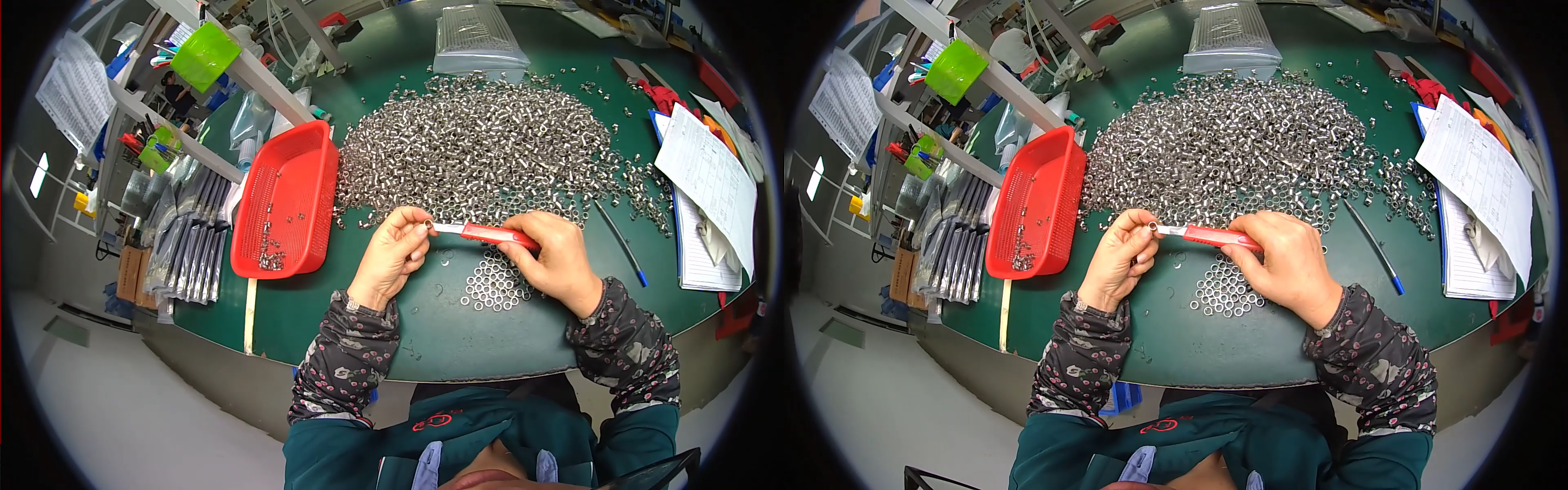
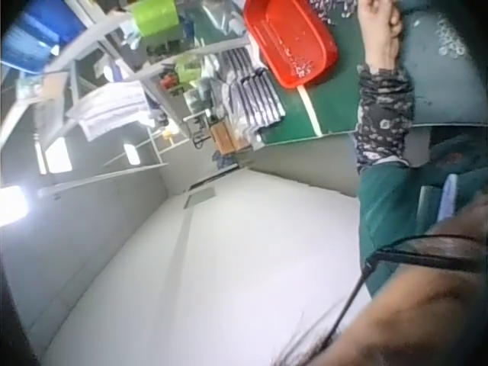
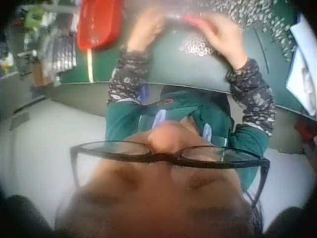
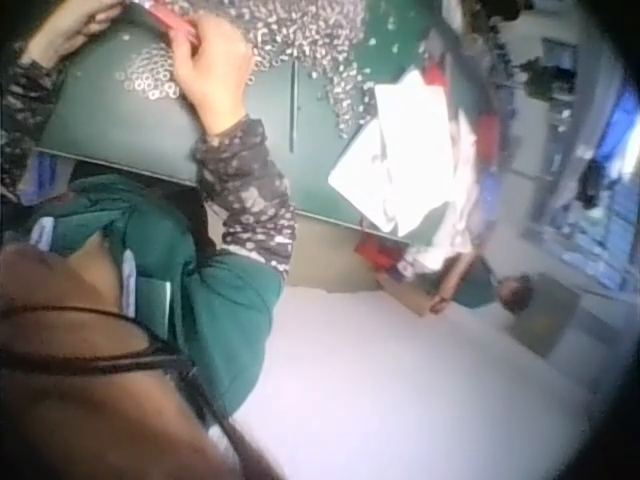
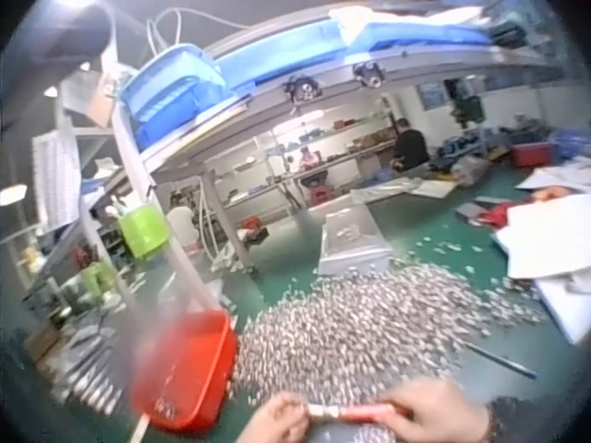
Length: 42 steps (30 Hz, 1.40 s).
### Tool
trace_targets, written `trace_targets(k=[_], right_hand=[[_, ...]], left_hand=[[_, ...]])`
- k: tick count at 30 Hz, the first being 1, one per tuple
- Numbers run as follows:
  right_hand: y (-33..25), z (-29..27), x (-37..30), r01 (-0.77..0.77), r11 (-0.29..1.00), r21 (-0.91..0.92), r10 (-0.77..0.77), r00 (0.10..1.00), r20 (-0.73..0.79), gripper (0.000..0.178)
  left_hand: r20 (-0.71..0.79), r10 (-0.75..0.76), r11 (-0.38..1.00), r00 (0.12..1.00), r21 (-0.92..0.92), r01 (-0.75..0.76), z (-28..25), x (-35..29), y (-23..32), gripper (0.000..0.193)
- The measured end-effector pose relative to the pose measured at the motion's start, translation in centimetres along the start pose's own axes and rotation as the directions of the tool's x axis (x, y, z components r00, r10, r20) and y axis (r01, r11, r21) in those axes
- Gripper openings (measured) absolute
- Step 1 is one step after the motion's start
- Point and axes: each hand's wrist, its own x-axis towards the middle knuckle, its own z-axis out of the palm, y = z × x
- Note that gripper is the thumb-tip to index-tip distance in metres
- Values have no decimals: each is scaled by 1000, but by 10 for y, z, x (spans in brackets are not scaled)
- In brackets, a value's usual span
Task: Sorting and inspecting small metal rings on a workbench using a small hand tool.
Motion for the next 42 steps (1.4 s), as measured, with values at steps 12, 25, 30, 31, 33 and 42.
trace_targets(k=[12, 25, 30, 31, 33, 42], right_hand=[[-2, -1, -1, -37, 999, 9, 37, 998, 52, 17], [2, 0, 1, -50, 998, 37, 51, 999, -10, 17], [1, 0, 0, -51, 998, 21, 51, 999, 5, 17], [1, 0, 0, -50, 998, 25, 50, 999, 3, 17], [1, 0, 0, -41, 999, 23, 41, 999, 2, 17], [1, 1, -1, -48, 999, 13, 48, 998, 31, 18]], left_hand=[[-11, -44, 999, 999, -9, 44, 2, -2, 0, 12], [-10, -70, 988, 998, -142, 68, 3, -1, 0, 15], [-53, -42, 989, 998, -144, 34, 5, 0, 3, 13], [-52, -43, 989, 998, -144, 35, 4, 0, 2, 13], [29, -42, 984, 999, -171, 47, 1, 0, 2, 12], [-22, -12, 993, 1000, -116, 9, -1, 1, -5, 11]])
